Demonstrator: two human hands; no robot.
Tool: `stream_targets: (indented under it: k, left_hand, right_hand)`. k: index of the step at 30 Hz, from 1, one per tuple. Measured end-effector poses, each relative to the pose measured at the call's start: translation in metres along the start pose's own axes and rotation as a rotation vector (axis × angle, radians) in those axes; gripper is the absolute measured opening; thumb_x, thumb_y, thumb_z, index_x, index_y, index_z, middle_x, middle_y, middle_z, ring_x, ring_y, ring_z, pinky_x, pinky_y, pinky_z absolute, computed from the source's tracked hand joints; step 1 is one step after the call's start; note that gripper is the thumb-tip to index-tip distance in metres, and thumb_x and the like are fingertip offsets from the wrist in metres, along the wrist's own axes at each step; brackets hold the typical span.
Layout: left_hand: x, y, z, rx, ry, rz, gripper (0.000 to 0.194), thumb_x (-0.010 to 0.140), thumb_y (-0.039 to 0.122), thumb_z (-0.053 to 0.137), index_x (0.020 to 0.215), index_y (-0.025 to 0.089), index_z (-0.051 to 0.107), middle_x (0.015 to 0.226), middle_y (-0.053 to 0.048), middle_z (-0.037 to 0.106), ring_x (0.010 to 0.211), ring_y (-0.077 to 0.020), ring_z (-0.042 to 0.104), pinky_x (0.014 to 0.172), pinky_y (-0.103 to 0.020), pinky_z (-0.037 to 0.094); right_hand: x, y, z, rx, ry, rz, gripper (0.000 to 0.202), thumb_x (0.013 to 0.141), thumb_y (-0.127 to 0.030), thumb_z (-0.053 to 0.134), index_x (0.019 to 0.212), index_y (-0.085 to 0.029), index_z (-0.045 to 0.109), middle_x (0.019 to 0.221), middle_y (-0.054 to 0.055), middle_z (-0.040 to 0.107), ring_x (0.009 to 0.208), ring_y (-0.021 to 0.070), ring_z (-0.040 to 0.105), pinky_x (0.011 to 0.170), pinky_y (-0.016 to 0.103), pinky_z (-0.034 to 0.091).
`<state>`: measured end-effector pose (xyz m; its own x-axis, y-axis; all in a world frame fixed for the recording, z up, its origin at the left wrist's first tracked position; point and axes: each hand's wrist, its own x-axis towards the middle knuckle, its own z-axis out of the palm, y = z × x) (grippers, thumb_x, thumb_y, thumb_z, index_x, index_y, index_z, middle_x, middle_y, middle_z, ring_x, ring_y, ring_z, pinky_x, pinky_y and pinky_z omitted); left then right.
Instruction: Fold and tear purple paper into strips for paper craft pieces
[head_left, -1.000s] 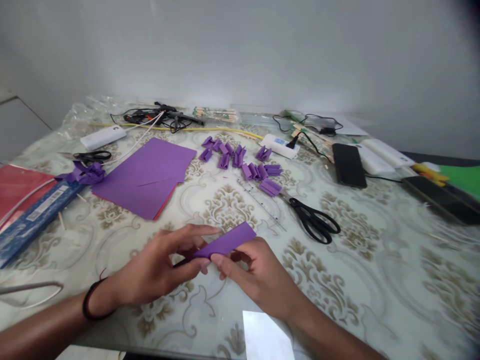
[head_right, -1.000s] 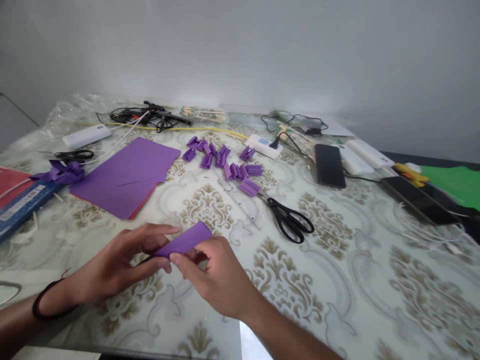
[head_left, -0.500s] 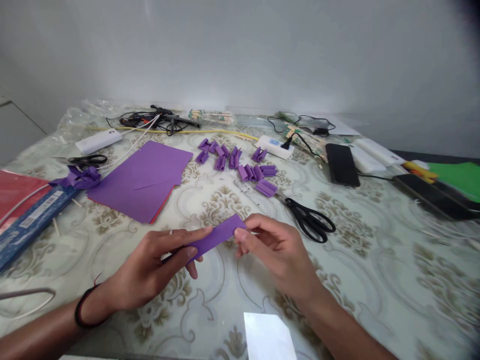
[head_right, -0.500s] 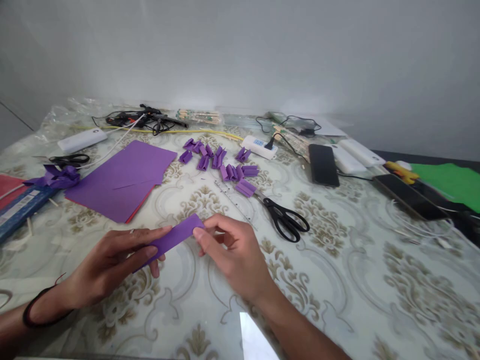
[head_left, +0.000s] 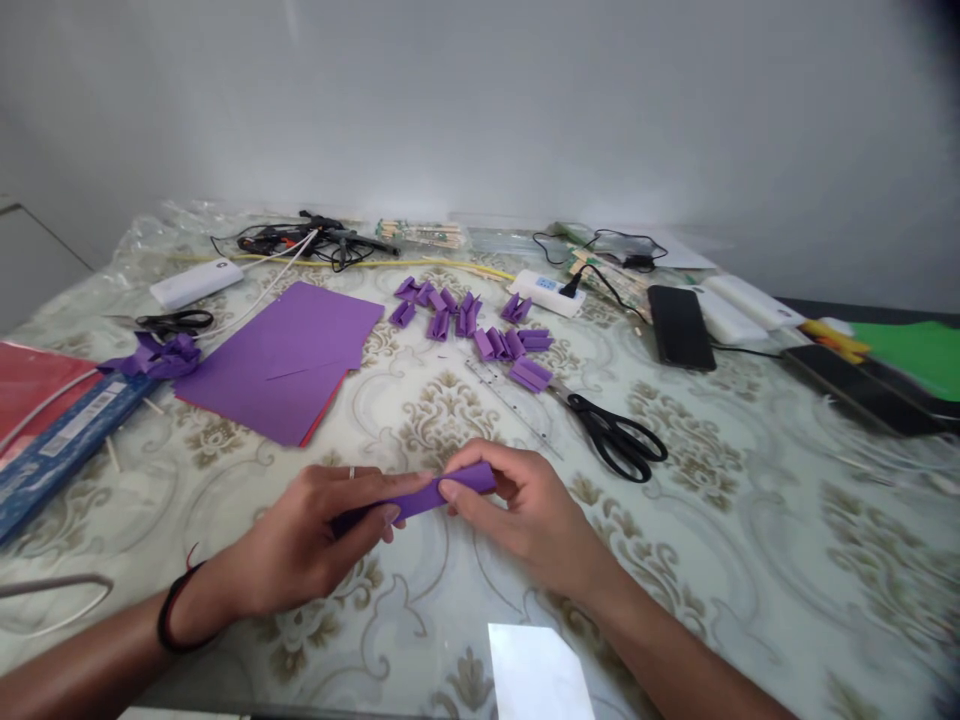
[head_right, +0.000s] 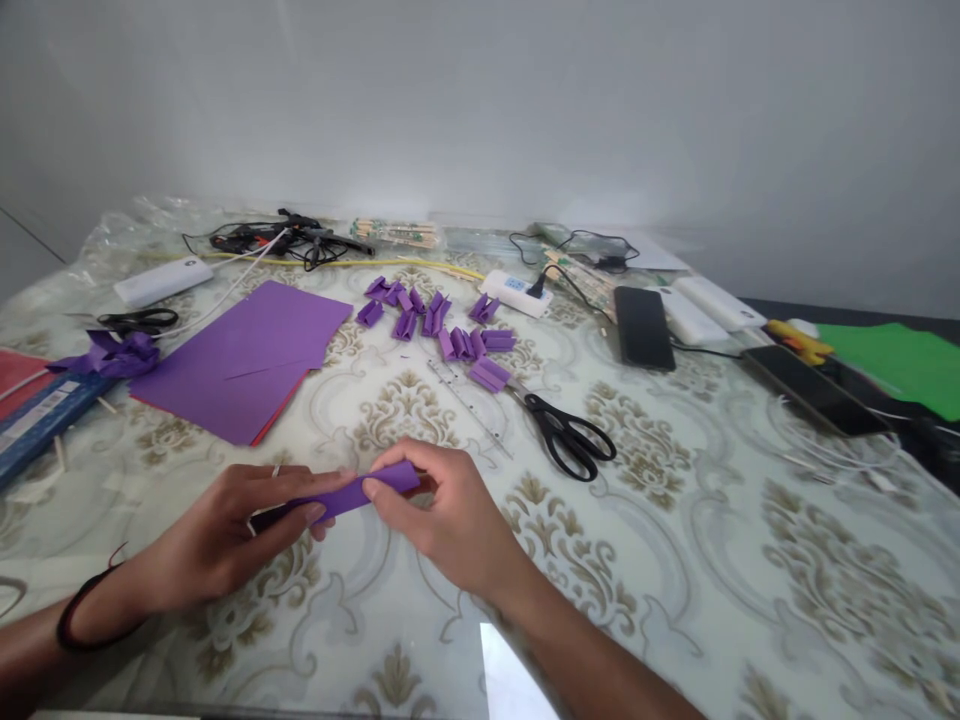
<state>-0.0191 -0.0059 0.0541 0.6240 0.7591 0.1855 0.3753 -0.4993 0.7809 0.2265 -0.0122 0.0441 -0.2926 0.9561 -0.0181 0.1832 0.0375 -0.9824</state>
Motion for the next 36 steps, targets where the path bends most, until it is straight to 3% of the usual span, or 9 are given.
stream_targets:
  k: [3,7,11,24,36]
  left_hand:
    - [0.001,0.000,0.001,-0.012,0.029,-0.083,0.026,0.103,0.029,0.063,0.124,0.027,0.078,0.102,-0.006,0.084,0.078,-0.0198,0.077,0.071,-0.027,0.059]
    - [0.003,-0.001,0.002,-0.001,0.047,-0.093,0.015,0.101,0.026,0.065,0.103,0.023,0.080,0.089,-0.003,0.083,0.075,-0.0169,0.075,0.071,-0.025,0.056]
    - [0.001,-0.002,0.005,0.025,0.025,-0.032,0.012,0.101,0.023,0.066,0.096,0.021,0.076,0.083,0.000,0.078,0.070,-0.0140,0.070,0.068,-0.023,0.052]
    - [0.002,-0.002,0.009,0.105,-0.025,0.101,0.013,0.101,0.015,0.061,0.095,0.021,0.070,0.085,-0.001,0.076,0.075,-0.0160,0.070,0.070,-0.027,0.051]
    - [0.003,0.001,-0.007,0.142,0.008,0.105,0.014,0.101,0.013,0.059,0.093,0.020,0.068,0.085,-0.001,0.075,0.074,-0.0143,0.070,0.070,-0.025,0.051]
  right_hand:
    - [0.000,-0.001,0.002,-0.047,0.023,-0.041,0.011,0.093,-0.029,0.070,0.084,-0.022,0.070,0.075,-0.002,0.064,0.070,0.0158,0.057,0.065,0.028,0.044]
    - [0.000,-0.005,0.005,-0.106,0.029,-0.160,0.005,0.090,-0.021,0.071,0.085,-0.022,0.071,0.080,-0.001,0.069,0.075,0.0168,0.062,0.071,0.030,0.047]
    - [-0.001,-0.007,0.010,-0.117,0.002,-0.212,0.009,0.088,-0.015,0.069,0.083,-0.023,0.070,0.081,0.000,0.070,0.075,0.0169,0.064,0.071,0.030,0.049]
    - [-0.003,-0.004,0.021,-0.146,-0.031,-0.243,0.017,0.077,-0.005,0.063,0.077,-0.021,0.062,0.077,-0.002,0.062,0.070,0.0146,0.058,0.066,0.027,0.046]
    - [-0.001,-0.003,-0.004,-0.243,0.012,-0.323,0.015,0.080,-0.006,0.064,0.078,-0.020,0.064,0.076,-0.002,0.064,0.072,0.0144,0.061,0.070,0.028,0.048]
